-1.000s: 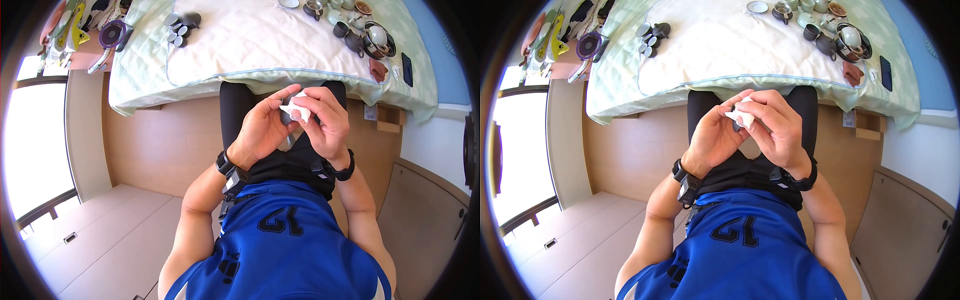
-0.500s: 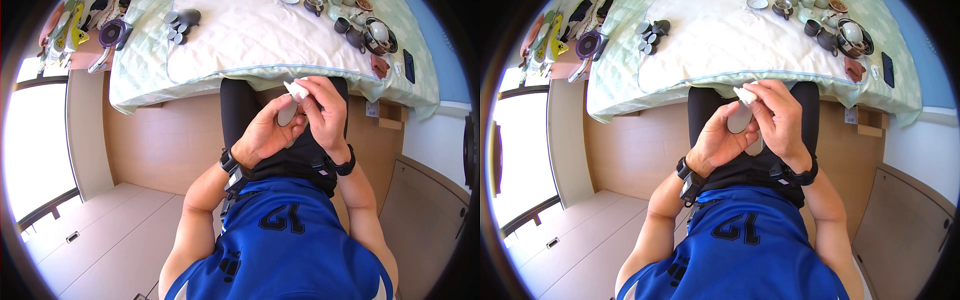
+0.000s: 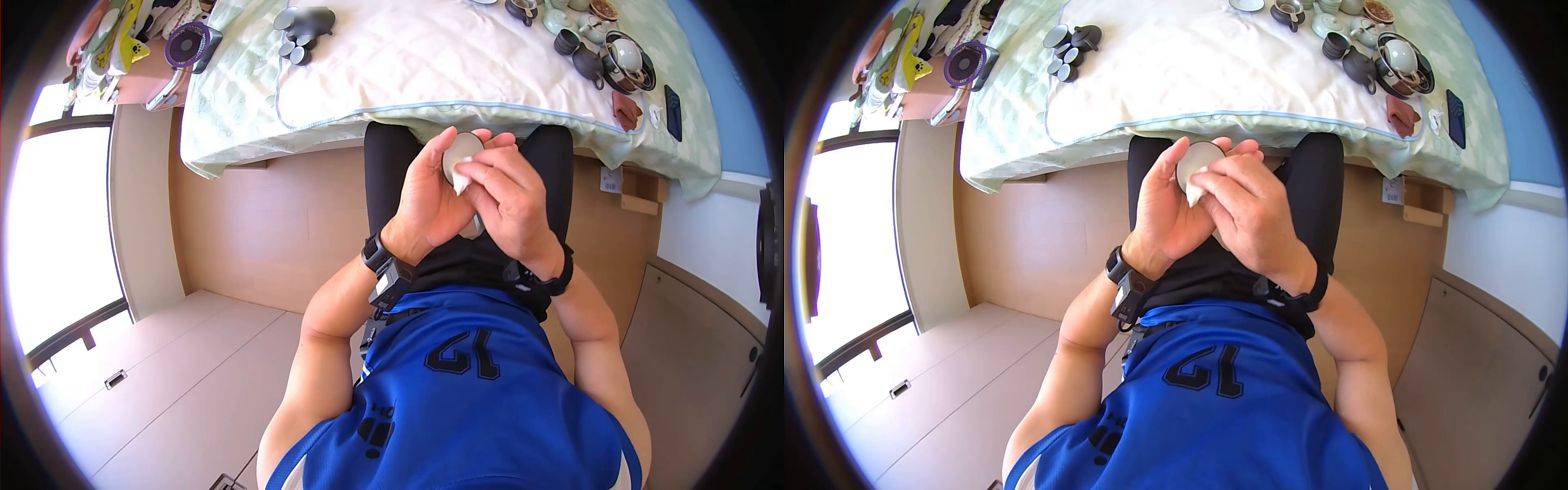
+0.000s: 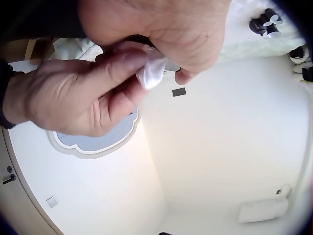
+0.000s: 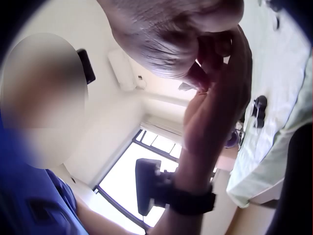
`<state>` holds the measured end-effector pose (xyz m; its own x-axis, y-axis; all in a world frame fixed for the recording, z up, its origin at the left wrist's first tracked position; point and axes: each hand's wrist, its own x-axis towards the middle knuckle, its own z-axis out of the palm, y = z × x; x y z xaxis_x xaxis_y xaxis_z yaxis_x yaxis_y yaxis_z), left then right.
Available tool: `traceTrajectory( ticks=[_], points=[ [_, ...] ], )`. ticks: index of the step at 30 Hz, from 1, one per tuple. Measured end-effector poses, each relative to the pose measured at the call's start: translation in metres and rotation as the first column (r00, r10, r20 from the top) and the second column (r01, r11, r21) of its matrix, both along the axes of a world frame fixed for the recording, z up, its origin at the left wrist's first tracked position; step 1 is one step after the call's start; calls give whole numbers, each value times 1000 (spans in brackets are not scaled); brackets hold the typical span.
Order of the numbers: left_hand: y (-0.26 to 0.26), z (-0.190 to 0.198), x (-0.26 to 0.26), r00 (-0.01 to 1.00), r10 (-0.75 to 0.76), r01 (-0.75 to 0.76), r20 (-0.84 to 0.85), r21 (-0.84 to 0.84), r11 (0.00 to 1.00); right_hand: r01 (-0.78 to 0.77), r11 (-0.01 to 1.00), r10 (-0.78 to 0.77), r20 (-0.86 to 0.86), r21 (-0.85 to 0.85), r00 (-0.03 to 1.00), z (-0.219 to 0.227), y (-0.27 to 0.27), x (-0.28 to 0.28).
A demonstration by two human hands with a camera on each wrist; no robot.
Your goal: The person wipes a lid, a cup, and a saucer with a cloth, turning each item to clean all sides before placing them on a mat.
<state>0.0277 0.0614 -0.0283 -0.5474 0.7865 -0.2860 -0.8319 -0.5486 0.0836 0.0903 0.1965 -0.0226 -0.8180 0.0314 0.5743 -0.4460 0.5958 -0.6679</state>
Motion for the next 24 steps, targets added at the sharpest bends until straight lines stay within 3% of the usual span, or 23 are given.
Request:
traceTrajectory(
  ticks=[3, 4, 7, 10, 11, 13, 15, 18, 21, 24],
  points=[
    [-3, 1, -1, 996, -36, 33, 79, 43, 999, -117, 937, 189, 197, -329, 962, 12, -2, 6],
    [-3, -5, -1, 997, -31, 27, 66, 51, 998, -113, 942, 158, 121, -316, 980, 13, 4, 1],
    [-1, -12, 1, 1000, 1, -1, 31, -2, 1000, 149, 966, -138, 69, -211, 988, 15, 5, -4],
    [5, -7, 8, 1000, -2, 2, -2, -179, 984, 125, 981, -120, 44, -150, 992, 8, 4, -9],
    [6, -5, 7, 999, -24, 19, -29, -156, 988, 116, 982, -110, 49, -148, 993, 7, 2, -9],
    [6, -1, 5, 995, -62, 52, -84, -114, 992, -27, 978, 41, 61, -208, 997, 3, -3, -3],
    [0, -6, 3, 997, -70, 64, -41, -145, 987, -163, 961, 210, 206, -225, 956, 7, 8, 0],
    [-5, -13, 1, 1000, -17, 17, 2, -150, 989, -111, 992, 94, 224, 65, 970, 9, 24, -2],
    [-3, -18, 4, 1000, 28, -30, -13, -132, 991, 61, 994, -65, 32, 94, 997, 0, 21, -7],
    [2, -2, 7, 1000, -26, 28, 15, -178, 984, 28, 1000, -28, 3, -9, 1000, -1, 11, -7]
  ],
)
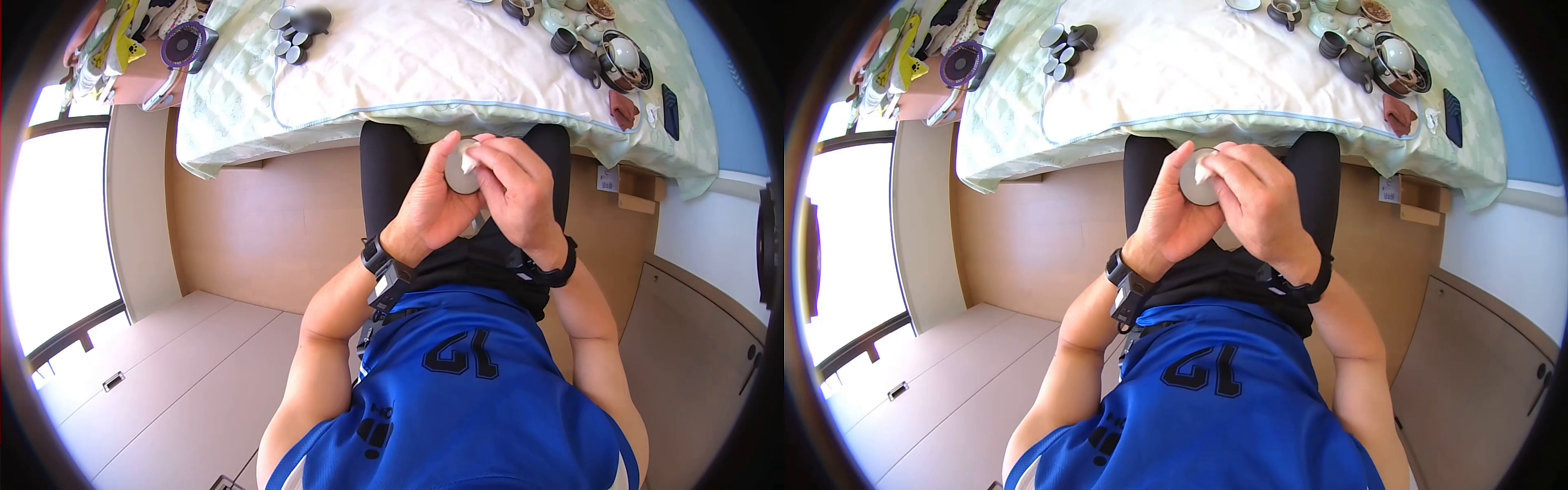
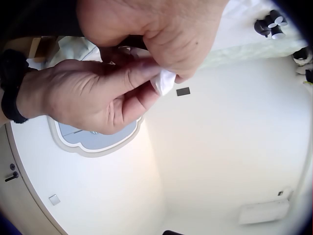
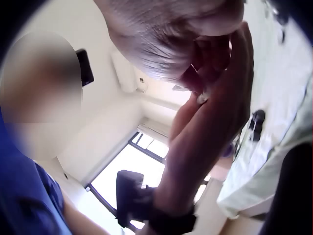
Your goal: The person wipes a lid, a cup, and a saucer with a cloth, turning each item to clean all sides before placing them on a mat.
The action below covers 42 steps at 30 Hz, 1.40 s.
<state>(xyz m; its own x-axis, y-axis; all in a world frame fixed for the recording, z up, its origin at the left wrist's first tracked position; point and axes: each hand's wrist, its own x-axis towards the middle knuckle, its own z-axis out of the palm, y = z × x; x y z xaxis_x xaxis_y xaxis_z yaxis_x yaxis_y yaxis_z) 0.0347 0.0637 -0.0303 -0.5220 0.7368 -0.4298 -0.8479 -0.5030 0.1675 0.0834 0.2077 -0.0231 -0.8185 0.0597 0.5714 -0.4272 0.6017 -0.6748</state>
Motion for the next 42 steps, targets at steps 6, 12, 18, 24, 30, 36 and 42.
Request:
traceTrajectory(
  ticks=[6, 12, 18, 24, 30, 36, 42],
  points=[
    [-3, -12, 2, 997, -75, 69, 23, 178, 982, 19, 998, -14, -87, 60, 996, 2, 0, 2],
    [4, -8, 3, 999, -25, 24, -48, -17, 1000, 6, 996, -11, 62, 93, 998, -1, 9, 8],
    [7, -28, 14, 992, -71, 61, -99, -106, 993, 24, 993, -9, 134, -112, 991, -5, -4, 9],
    [-4, -32, 15, 982, -129, 106, -137, -161, 981, 28, 999, -29, 28, 47, 999, -7, -1, 8],
    [-16, -50, 15, 977, -82, 100, -196, 82, 992, 36, 999, -36, 75, -2, 997, -6, 0, 12],
    [-27, -27, 8, 971, -29, 28, -237, -9, 1000, 65, 994, -56, 103, -85, 993, -9, 1, 9],
    [-40, -45, -7, 978, 43, -65, -205, -101, 993, 5, 886, 174, 341, -464, 924, -19, 3, 13]
  ],
)
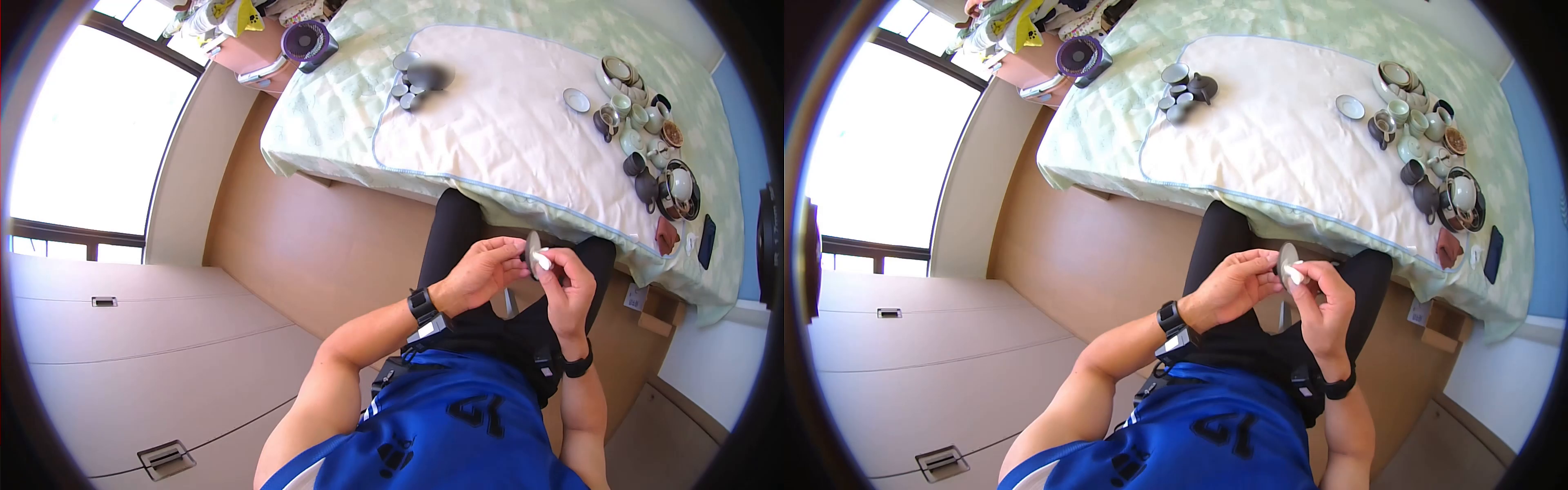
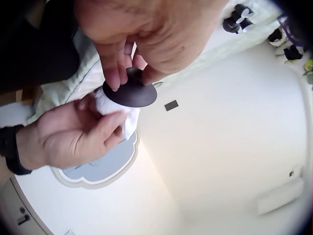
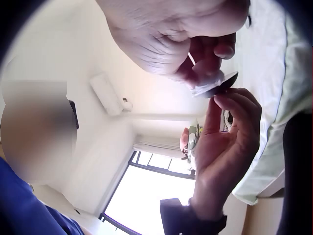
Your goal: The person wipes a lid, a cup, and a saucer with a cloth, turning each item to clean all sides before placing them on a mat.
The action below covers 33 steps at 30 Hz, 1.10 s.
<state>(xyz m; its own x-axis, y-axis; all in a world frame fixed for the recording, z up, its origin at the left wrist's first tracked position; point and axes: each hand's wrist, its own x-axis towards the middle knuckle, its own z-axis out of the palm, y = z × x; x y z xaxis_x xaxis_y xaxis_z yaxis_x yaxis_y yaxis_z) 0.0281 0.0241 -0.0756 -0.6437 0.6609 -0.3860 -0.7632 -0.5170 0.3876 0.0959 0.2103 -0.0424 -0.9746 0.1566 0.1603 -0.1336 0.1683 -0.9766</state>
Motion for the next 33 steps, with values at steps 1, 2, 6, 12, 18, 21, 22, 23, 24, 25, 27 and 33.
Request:
traceTrajectory(
  ticks=[1, 2, 6, 12, 18, 21, 22, 23, 24, 25, 27, 33],
  points=[
    [-6, 1, -10, 999, 12, -13, -32, -31, 999, 3, 994, 0, 33, -106, 999, 1, -1, 0],
    [-16, -2, -26, 997, 29, -36, -74, -90, 995, 8, 977, 6, 67, -211, 998, 2, -4, 1],
    [-76, 7, -138, 941, 128, -231, -312, -320, 919, 19, 946, 16, 104, -324, 994, -5, -2, 2],
    [-141, 37, -339, 709, -21, -631, -705, -647, 427, 41, 908, 64, 235, -417, 970, -33, -14, -1],
    [-150, 15, -445, 449, -497, -875, -742, -479, -74, 91, 913, 54, 337, -399, 940, -41, -17, -9],
    [-144, -6, -476, 411, -572, -891, -710, -447, -86, 118, 910, 47, 381, -397, 924, -48, -9, -13],
    [-141, -15, -486, 407, -595, -893, -693, -440, -98, 126, 908, 48, 398, -400, 916, -51, -5, -14],
    [-139, -25, -494, 403, -617, -894, -675, -434, -110, 135, 906, 49, 416, -402, 908, -54, -2, -14],
    [-136, -29, -499, 403, -635, -892, -659, -438, -112, 150, 907, 34, 424, -393, 905, -58, 1, -14],
    [-134, -32, -503, 404, -654, -889, -640, -443, -115, 161, 903, 31, 433, -399, 901, -61, 3, -15],
    [-131, -38, -509, 406, -677, -882, -614, -456, -116, 181, 892, 28, 450, -415, 892, -64, 3, -19],
    [-126, -55, -523, 406, -703, -875, -584, -469, -116, 179, 887, 47, 470, -426, 882, -63, -6, -37]
  ],
)
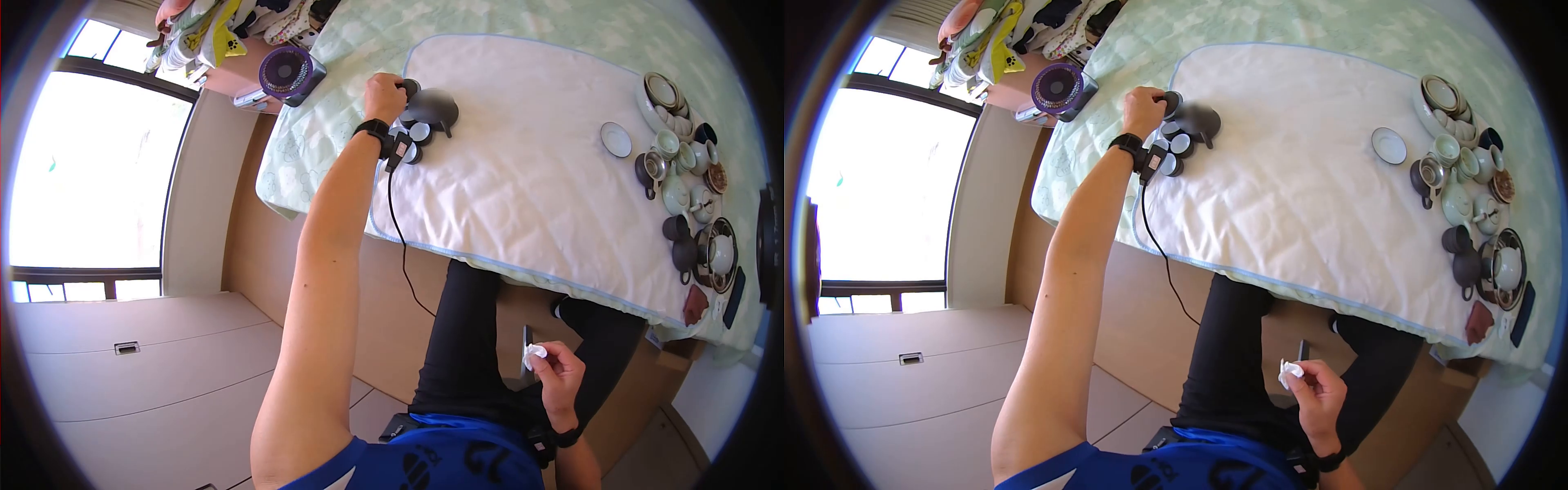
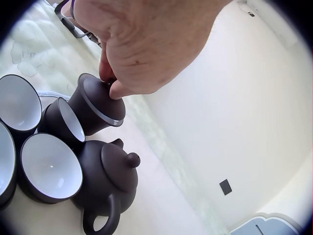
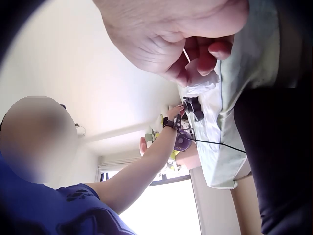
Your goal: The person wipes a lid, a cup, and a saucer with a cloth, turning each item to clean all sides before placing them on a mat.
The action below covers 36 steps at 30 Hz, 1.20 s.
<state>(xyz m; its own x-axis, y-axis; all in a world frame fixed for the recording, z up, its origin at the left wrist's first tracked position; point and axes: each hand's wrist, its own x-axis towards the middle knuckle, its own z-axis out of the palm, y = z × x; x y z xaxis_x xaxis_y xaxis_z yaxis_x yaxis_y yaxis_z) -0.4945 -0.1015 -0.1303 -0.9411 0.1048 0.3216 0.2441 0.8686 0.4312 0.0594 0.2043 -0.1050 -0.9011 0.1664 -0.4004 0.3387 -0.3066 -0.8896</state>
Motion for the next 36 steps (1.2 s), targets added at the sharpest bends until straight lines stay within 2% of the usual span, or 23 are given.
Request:
traceTrajectory(
  ticks=[5, 9, 14, 17, 20, 21, 22, 23, 24, 25, 26, 27, 28, 30, 33, 35, 36],
  points=[
    [-3, -11, -5, 999, 2, -2, 42, -2, 1000, -42, 997, 46, -61, 62, 997, -3, -6, -6],
    [0, -8, -1, 1000, 3, -3, 10, -46, 999, -57, 995, 62, -56, 83, 996, -6, -4, -5],
    [1, -7, 1, 1000, 3, -3, 6, -51, 999, -42, 998, 45, -46, 55, 998, -9, -4, -1],
    [3, 3, 7, 997, -15, 19, 79, -57, 998, -57, 998, 59, -44, 38, 997, -12, -5, -2],
    [-1, -3, 4, 963, -68, 18, -260, -193, 981, -69, 994, 73, -56, 81, 996, -11, -1, 3],
    [16, 17, 21, 952, -88, 36, -293, -179, 983, -60, 996, 62, -39, 66, 997, -10, -1, 5],
    [34, 34, 39, 928, -177, 139, -329, -135, 981, -55, 994, 61, -55, 99, 997, -9, -1, 6],
    [59, 49, 63, 942, -224, 222, -248, -37, 974, -59, 990, 68, -70, 128, 995, -11, 2, 8],
    [79, 56, 79, 935, -335, 342, -118, 52, 938, -76, 986, 91, -91, 149, 992, -14, 2, 8],
    [99, 60, 98, 920, -388, 379, 48, 131, 916, -49, 994, 57, -81, 95, 995, -14, -2, 8],
    [121, 59, 116, 877, -433, 393, 208, 207, 896, -33, 999, 35, -74, 38, 997, -13, -6, 8],
    [142, 54, 125, 790, -510, 383, 342, 375, 844, -23, 999, 21, -71, -23, 997, -13, -7, 6],
    [163, 49, 133, 674, -591, 336, 444, 528, 780, -51, 999, 52, -86, 12, 995, -13, -5, 7],
    [208, 40, 148, 551, -621, 127, 558, 679, 723, -96, 992, 105, -119, 78, 987, -13, -2, 11],
    [261, 13, 143, 458, -625, -43, 632, 718, 694, -74, 994, 83, -121, 82, 989, -7, 5, 17],
    [289, -6, 137, 450, -605, -96, 657, 709, 698, -50, 997, 56, -106, 62, 993, -7, 13, 23],
    [301, -11, 134, 443, -595, -124, 671, 703, 701, -58, 992, 70, -109, 114, 992, -8, 20, 25]
  ],
)
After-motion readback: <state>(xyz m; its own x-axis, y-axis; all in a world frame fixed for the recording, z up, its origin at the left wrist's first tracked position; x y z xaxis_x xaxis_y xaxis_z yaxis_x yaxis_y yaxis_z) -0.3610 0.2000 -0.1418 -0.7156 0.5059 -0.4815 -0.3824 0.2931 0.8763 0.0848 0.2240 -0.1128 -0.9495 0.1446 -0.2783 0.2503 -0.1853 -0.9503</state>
